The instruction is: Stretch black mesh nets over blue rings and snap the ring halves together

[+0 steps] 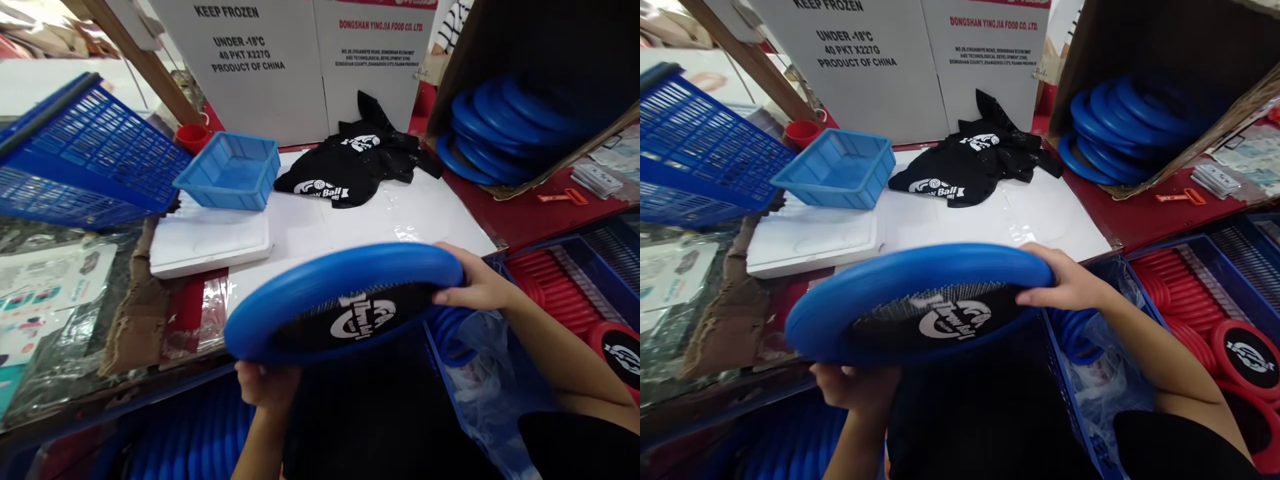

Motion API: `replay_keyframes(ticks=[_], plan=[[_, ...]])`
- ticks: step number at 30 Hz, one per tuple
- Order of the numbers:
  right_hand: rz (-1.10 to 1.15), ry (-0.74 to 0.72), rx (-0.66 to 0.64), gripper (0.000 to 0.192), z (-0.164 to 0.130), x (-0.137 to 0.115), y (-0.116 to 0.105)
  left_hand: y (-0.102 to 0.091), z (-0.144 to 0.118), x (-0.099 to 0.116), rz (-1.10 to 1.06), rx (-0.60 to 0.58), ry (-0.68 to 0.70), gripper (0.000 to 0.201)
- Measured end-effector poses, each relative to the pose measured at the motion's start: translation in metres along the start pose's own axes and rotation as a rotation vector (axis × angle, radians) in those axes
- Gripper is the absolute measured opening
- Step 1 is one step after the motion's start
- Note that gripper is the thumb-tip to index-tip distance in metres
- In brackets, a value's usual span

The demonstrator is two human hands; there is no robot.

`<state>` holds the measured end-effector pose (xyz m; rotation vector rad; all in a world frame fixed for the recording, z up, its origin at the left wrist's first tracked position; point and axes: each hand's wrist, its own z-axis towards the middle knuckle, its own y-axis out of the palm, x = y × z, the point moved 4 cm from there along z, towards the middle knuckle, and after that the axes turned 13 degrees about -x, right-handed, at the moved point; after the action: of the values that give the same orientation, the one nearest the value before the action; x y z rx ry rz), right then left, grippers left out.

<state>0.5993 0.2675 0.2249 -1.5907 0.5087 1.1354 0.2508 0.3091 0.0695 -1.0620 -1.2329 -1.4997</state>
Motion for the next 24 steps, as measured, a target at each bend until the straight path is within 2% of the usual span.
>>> replay_keyframes(ticks=[3, 5, 8, 11, 13, 16, 19, 21, 24], plan=[[0.219, 0.184, 0.301, 0.055, 0.003, 0.014, -0.012, 0.018, 0.003, 0.015, -0.071, -0.116, -0.143, 0.059], [0.432, 0.287, 0.405, 0.054, 0.007, 0.026, -0.018, 0.030, 0.003, 0.031, -0.121, -0.221, -0.151, 0.055], [0.695, 0.365, 0.459, 0.058, 0.015, 0.040, -0.026, 0.045, 0.004, 0.056, -0.114, -0.373, 0.040, 0.073], [0.848, 0.362, 0.519, 0.060, 0.020, 0.049, -0.032, 0.059, 0.015, 0.070, 0.138, -0.474, 0.335, 0.084], [0.912, 0.349, 0.561, 0.053, 0.023, 0.052, -0.034, 0.065, 0.030, 0.076, 0.277, -0.465, 0.506, 0.077], [1.005, 0.348, 0.533, 0.039, 0.029, 0.055, -0.034, 0.073, 0.060, 0.085, 0.362, -0.422, 0.613, 0.066], [1.100, 0.387, 0.502, 0.025, 0.034, 0.058, -0.035, 0.079, 0.084, 0.096, 0.388, -0.300, 0.594, 0.054], [1.140, 0.411, 0.492, 0.024, 0.036, 0.060, -0.036, 0.081, 0.094, 0.100, 0.363, -0.197, 0.554, 0.051], [1.162, 0.409, 0.437, 0.026, 0.040, 0.060, -0.036, 0.083, 0.100, 0.100, 0.313, -0.170, 0.513, 0.057]])
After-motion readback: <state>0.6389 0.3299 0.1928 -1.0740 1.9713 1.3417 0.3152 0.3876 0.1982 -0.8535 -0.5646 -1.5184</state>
